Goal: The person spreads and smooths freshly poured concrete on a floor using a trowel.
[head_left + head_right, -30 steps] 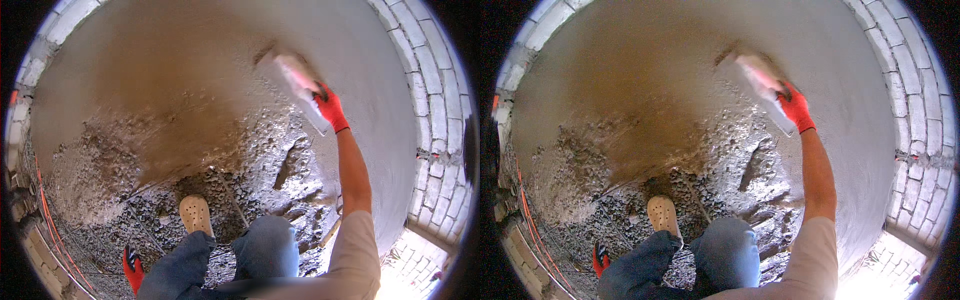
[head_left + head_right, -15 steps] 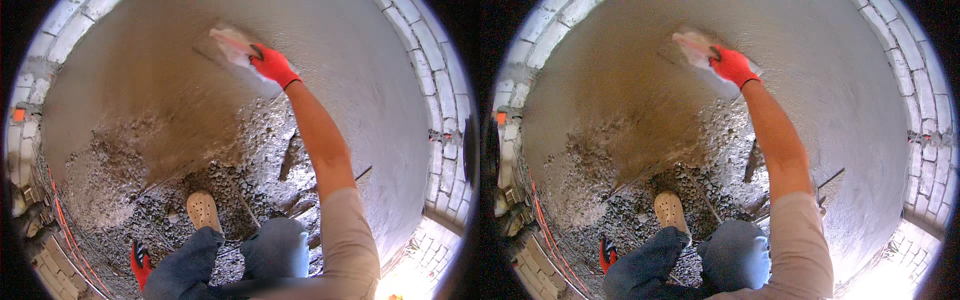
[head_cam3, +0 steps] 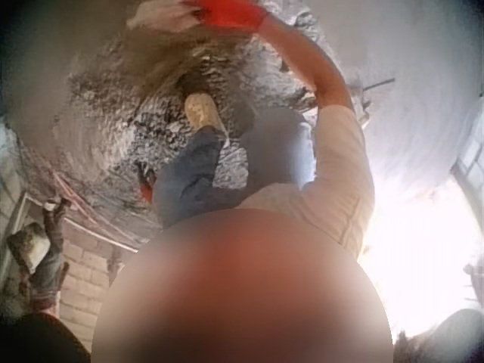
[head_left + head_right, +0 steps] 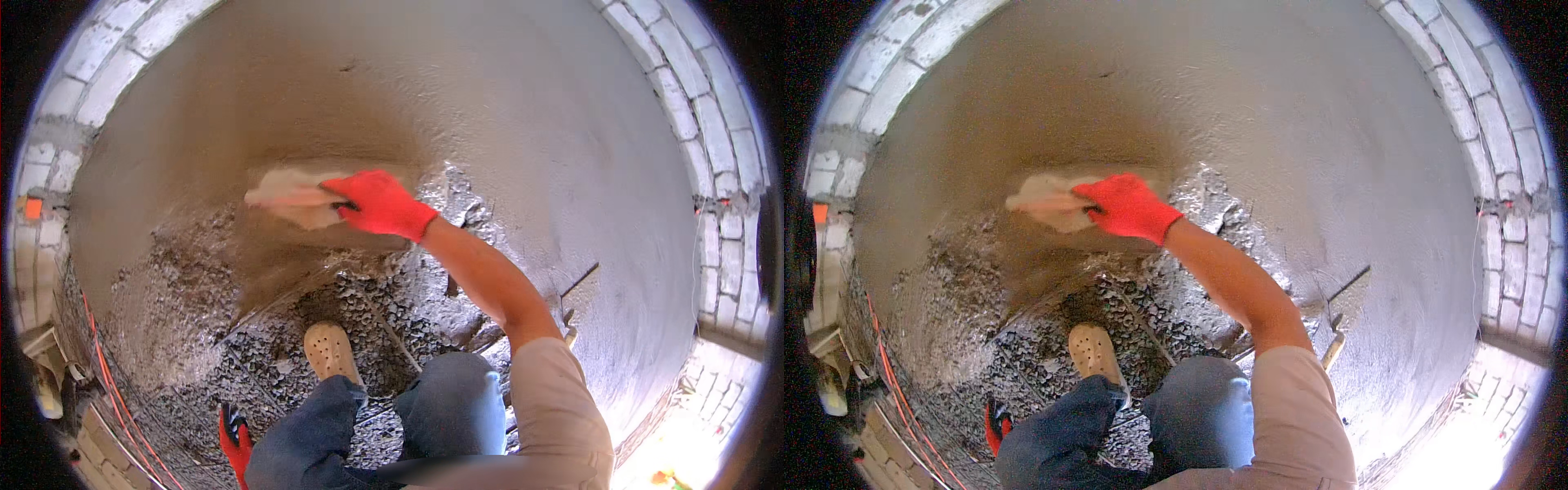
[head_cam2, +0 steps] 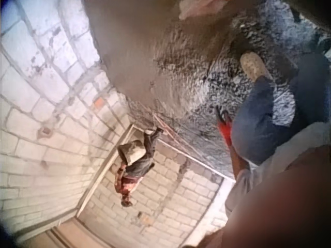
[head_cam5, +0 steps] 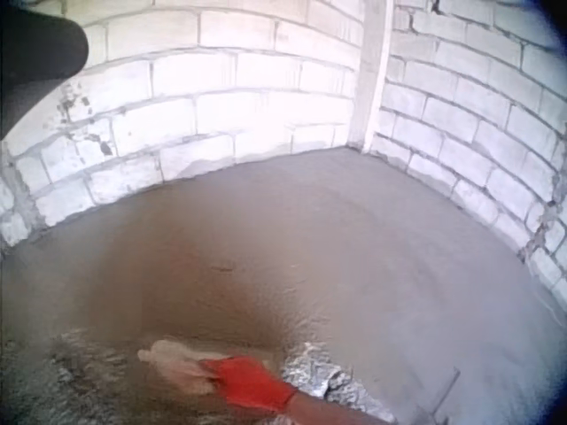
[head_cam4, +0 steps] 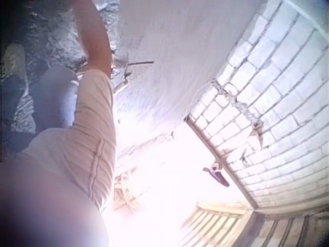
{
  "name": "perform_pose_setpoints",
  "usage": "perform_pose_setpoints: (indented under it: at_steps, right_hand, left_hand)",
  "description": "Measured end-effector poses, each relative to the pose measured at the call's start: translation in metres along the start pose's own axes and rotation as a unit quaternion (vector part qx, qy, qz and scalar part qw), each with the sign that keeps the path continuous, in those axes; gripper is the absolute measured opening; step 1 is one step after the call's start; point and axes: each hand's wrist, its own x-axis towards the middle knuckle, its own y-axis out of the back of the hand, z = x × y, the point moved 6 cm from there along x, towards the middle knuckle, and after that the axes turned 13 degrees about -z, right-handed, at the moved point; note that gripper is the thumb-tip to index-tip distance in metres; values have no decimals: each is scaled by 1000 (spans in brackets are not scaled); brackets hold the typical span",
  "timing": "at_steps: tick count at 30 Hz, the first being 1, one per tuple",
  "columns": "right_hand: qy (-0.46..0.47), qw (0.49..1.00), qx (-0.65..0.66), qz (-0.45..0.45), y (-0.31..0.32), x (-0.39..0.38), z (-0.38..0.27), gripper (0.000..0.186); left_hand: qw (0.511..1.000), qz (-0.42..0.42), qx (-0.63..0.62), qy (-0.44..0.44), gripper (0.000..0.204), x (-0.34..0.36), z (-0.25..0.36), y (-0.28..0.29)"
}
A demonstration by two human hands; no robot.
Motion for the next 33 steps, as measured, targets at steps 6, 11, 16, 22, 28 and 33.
perform_pose_setpoints:
  at_steps: [6, 11, 16, 22, 28, 33]
  right_hand:
    - [-285, 945, 15, 159, 54, -43, 92, 46]
    - [-386, 891, -3, 238, 70, -67, 146, 49]
    - [-395, 889, -12, 233, 74, -33, 165, 49]
    - [-349, 912, -43, 214, 93, 62, 177, 50]
    - [-287, 935, -48, 206, 81, 152, 156, 40]
    - [-187, 967, -64, 161, 36, 185, 88, 36]
  left_hand:
    - [997, 21, -66, -22, 53, -2, -14, -1]
    - [998, 21, -61, -5, 52, -2, -12, -8]
    - [996, 34, -76, 17, 53, 1, -23, -8]
    - [994, 39, -70, 75, 57, -4, -32, 6]
    - [995, 11, -51, 85, 57, -1, -27, 9]
    - [994, 14, 33, 103, 55, 1, -61, 20]
